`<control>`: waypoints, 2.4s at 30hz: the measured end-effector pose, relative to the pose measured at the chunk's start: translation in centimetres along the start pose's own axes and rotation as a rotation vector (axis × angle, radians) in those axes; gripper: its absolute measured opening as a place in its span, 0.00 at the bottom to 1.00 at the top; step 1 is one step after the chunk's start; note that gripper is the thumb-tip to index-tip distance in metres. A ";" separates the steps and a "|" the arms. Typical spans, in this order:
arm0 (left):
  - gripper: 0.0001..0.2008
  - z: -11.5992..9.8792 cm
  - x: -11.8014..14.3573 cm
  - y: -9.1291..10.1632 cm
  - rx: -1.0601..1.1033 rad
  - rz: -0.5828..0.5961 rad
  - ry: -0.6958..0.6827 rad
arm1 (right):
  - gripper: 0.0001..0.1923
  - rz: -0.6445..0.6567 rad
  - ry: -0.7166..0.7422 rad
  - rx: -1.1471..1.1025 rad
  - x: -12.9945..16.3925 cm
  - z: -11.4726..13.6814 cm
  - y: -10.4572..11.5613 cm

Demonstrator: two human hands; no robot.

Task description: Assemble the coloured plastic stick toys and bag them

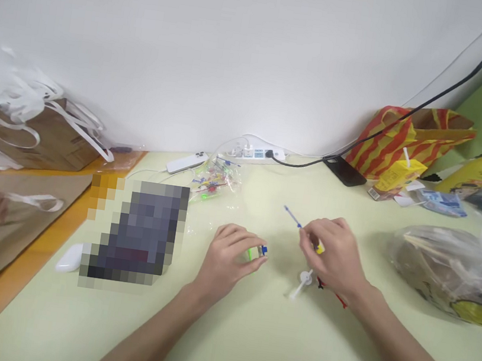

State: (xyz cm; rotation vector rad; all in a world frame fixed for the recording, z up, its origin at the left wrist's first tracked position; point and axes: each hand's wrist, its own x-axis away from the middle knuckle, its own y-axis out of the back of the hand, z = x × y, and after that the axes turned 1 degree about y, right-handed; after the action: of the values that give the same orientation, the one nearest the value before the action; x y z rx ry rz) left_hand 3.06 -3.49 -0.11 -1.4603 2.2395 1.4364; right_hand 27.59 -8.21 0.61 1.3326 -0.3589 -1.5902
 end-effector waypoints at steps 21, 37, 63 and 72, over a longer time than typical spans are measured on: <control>0.09 2.1 0.5 -1.1 -0.266 0.174 0.001 | 0.21 0.322 0.112 0.194 1.5 3.5 -4.5; 0.21 2.6 0.3 0.5 -0.249 0.339 0.042 | 0.16 0.102 -0.053 0.059 0.0 -0.4 -0.8; 0.15 -2.9 1.4 -2.1 -0.246 0.365 -0.559 | 0.16 0.076 -0.076 0.085 -0.1 -2.3 -0.8; 0.07 -3.1 2.1 -3.2 -0.261 0.378 -0.549 | 0.16 0.069 -0.072 0.078 -0.1 -2.0 -0.8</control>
State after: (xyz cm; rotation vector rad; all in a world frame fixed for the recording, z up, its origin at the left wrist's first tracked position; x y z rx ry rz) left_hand 5.55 -7.47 -1.53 -0.5726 2.0837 1.9981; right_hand 28.96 -7.07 -0.63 1.3103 -0.5104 -1.5824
